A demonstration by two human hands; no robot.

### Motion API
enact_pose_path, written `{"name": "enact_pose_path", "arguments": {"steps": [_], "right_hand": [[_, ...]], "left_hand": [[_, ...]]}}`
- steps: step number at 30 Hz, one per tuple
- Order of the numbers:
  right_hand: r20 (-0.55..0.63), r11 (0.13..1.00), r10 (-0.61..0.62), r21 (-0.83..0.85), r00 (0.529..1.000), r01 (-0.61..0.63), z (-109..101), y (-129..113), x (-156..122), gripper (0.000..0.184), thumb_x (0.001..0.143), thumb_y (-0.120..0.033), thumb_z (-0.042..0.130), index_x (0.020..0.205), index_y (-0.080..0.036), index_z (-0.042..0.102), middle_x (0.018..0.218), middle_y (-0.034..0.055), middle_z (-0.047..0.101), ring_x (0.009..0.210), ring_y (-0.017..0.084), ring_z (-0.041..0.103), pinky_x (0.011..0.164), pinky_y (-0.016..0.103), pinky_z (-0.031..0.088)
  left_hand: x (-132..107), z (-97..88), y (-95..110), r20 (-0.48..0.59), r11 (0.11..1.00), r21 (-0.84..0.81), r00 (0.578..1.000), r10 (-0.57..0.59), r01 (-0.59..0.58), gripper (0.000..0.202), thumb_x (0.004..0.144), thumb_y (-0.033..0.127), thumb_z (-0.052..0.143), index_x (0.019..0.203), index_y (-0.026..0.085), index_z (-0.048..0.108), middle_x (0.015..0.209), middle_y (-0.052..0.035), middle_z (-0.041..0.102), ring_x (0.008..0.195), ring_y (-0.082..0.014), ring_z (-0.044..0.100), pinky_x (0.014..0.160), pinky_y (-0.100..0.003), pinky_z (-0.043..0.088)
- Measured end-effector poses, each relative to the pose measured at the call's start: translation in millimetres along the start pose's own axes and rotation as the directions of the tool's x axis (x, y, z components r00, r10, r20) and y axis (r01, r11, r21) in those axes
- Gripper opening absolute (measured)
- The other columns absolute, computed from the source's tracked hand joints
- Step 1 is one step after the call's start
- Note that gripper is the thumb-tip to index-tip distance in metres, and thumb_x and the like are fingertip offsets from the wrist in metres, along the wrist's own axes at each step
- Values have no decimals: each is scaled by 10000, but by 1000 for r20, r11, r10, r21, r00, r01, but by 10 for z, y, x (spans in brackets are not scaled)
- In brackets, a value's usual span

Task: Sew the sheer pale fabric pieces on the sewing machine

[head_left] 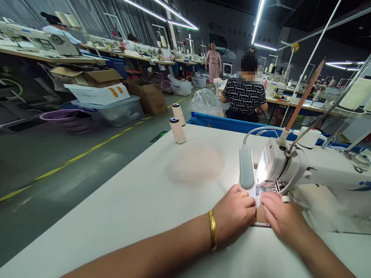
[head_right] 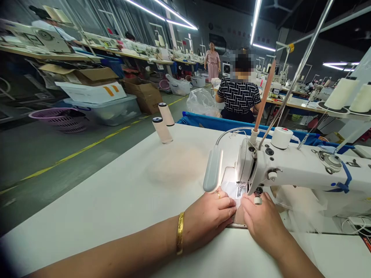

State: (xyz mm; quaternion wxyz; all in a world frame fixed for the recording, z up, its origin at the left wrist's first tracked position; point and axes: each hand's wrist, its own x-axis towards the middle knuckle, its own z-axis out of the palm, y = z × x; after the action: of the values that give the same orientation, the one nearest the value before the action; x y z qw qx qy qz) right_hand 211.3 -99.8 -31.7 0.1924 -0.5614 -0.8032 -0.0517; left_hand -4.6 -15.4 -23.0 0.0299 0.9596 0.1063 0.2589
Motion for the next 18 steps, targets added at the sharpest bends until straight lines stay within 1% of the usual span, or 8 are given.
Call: {"name": "enact_pose_path", "arguments": {"steps": [4,8,11,14,18], "right_hand": [[-34,998,48,-49,998,-49,92,28,-17,415,995,-137,415,1290,-225,693,1188,139,729,1113,314,670,902,465,597],[-54,994,72,-84,996,-76,130,59,-2,443,1028,-177,387,1360,-222,678,1207,151,730,1137,318,681,919,479,605],[-62,994,64,-90,996,-69,111,69,45,455,1026,-184,387,1379,-220,671,1281,138,718,1153,323,679,959,503,591],[-37,996,61,-64,997,-63,67,57,108,458,1023,-180,392,1389,-216,664,1351,119,697,1213,334,651,1028,524,552],[-27,995,95,-31,995,-96,39,44,146,455,1022,-179,400,1392,-229,660,1330,108,713,1204,316,662,1034,491,552]], "left_hand": [[18,43,-45,-32,1000,0,999,-9,9,181,959,124,537,858,179,677,872,-48,722,796,-196,624,787,-366,465],[35,74,-87,-20,999,13,999,-39,40,196,966,135,535,827,177,666,877,-58,726,807,-198,641,776,-353,477],[59,91,-110,-26,998,39,998,-52,53,207,963,127,542,801,176,662,885,-63,729,825,-200,650,814,-360,493],[97,101,-130,-41,994,86,997,-60,64,243,974,115,526,780,170,662,907,-63,740,836,-207,649,848,-380,506],[152,111,-157,-47,991,105,996,-76,81,243,978,105,518,798,164,670,944,-64,746,878,-216,650,863,-374,516]]}}
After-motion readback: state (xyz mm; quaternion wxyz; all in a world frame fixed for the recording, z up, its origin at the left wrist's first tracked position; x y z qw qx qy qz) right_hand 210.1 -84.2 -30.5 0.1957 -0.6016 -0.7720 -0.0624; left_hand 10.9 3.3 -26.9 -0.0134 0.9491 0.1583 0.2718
